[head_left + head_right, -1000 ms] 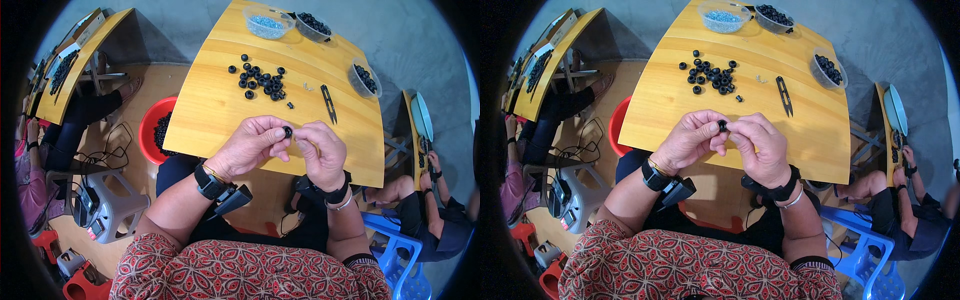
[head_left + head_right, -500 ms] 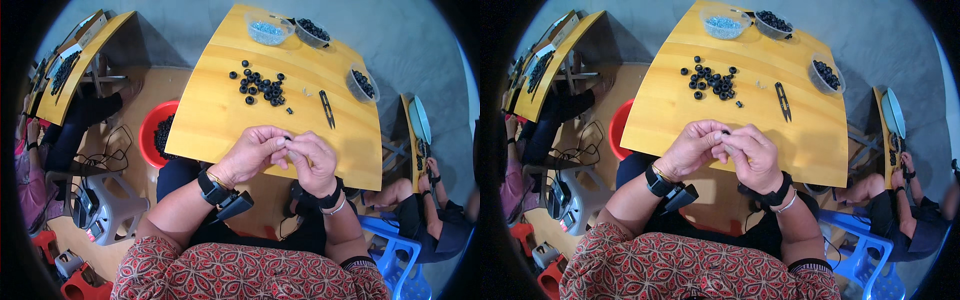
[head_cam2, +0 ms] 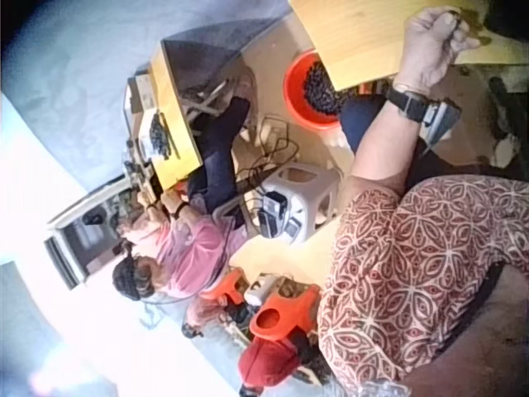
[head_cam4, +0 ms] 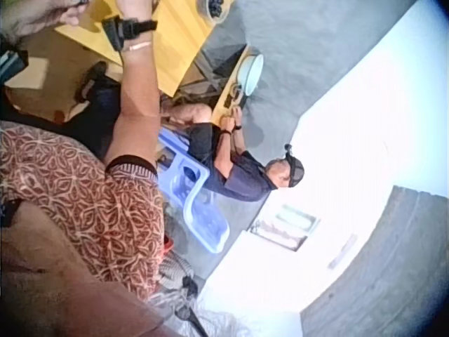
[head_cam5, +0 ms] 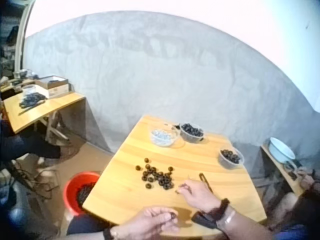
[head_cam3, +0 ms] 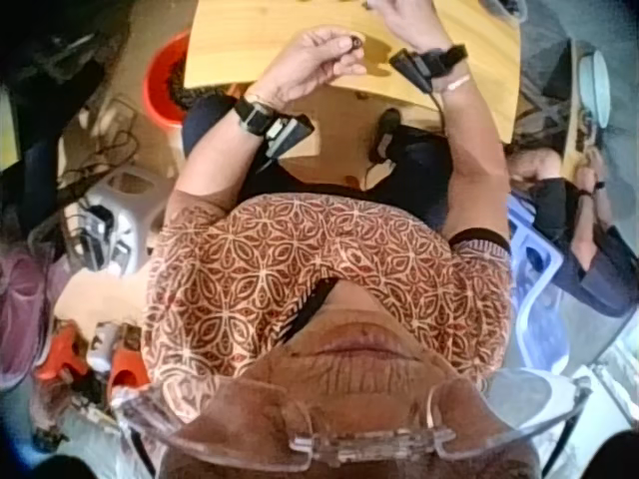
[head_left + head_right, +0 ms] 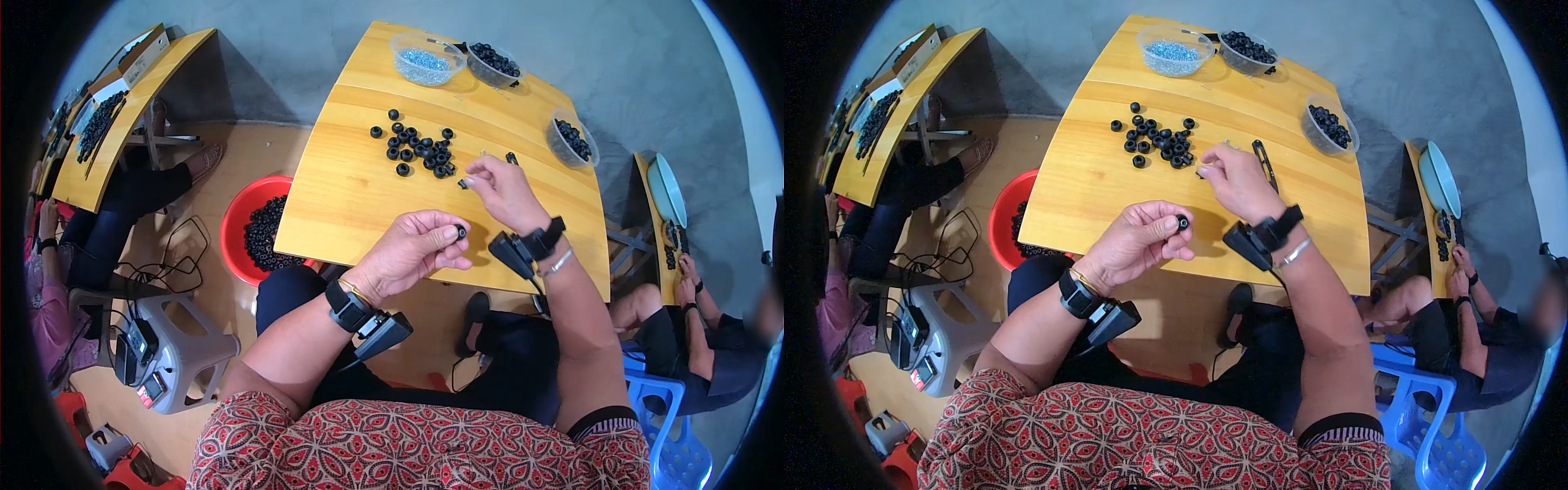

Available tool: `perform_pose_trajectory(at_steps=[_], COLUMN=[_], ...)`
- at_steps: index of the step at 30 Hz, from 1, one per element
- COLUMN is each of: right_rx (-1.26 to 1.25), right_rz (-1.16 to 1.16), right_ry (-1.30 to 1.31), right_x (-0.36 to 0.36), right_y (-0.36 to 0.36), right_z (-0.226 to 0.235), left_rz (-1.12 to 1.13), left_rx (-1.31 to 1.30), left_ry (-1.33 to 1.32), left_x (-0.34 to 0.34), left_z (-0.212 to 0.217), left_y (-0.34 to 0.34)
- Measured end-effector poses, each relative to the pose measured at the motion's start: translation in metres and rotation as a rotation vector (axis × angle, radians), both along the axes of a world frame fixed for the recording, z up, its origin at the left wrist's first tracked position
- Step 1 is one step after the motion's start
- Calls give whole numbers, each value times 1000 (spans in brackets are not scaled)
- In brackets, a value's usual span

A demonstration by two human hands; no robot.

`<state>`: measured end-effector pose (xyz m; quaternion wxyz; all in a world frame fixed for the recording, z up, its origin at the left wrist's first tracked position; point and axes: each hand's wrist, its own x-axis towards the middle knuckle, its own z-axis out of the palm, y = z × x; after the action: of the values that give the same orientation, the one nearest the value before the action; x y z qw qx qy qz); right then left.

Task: Assembling small black plastic manufacturing parts by hand.

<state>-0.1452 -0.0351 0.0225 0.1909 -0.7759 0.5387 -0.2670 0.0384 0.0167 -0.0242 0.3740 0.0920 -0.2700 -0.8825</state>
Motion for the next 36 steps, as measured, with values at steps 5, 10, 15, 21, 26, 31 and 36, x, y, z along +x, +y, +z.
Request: perform_pose_trajectory(at_steps=[5, 10, 15, 21, 26, 31, 36], right_rx=[40, 190, 333, 313, 372, 224, 170], right_rz=[105, 68, 19, 60, 52, 77, 41], right_ry=[304, 37, -707, -1097, -1122, -821, -749], right_x=[5, -2, 5, 5, 5, 6, 11], right_y=[-20, -3, 51, 73, 75, 79, 80], right_z=[-6, 8, 21, 1, 2, -5, -11], left_rz=[17, 1, -11, 47, 92, 101, 131], left_rx=[97, 127, 104, 51, 30, 1, -54], left_ry=[100, 188, 198, 5, -44, -70, -107], left_x=[1, 3, 2, -5, -8, -10, -9], left_z=[-6, -6, -6, 4, 4, 5, 8], left_y=[-7, -7, -4, -2, -1, -1, 1])
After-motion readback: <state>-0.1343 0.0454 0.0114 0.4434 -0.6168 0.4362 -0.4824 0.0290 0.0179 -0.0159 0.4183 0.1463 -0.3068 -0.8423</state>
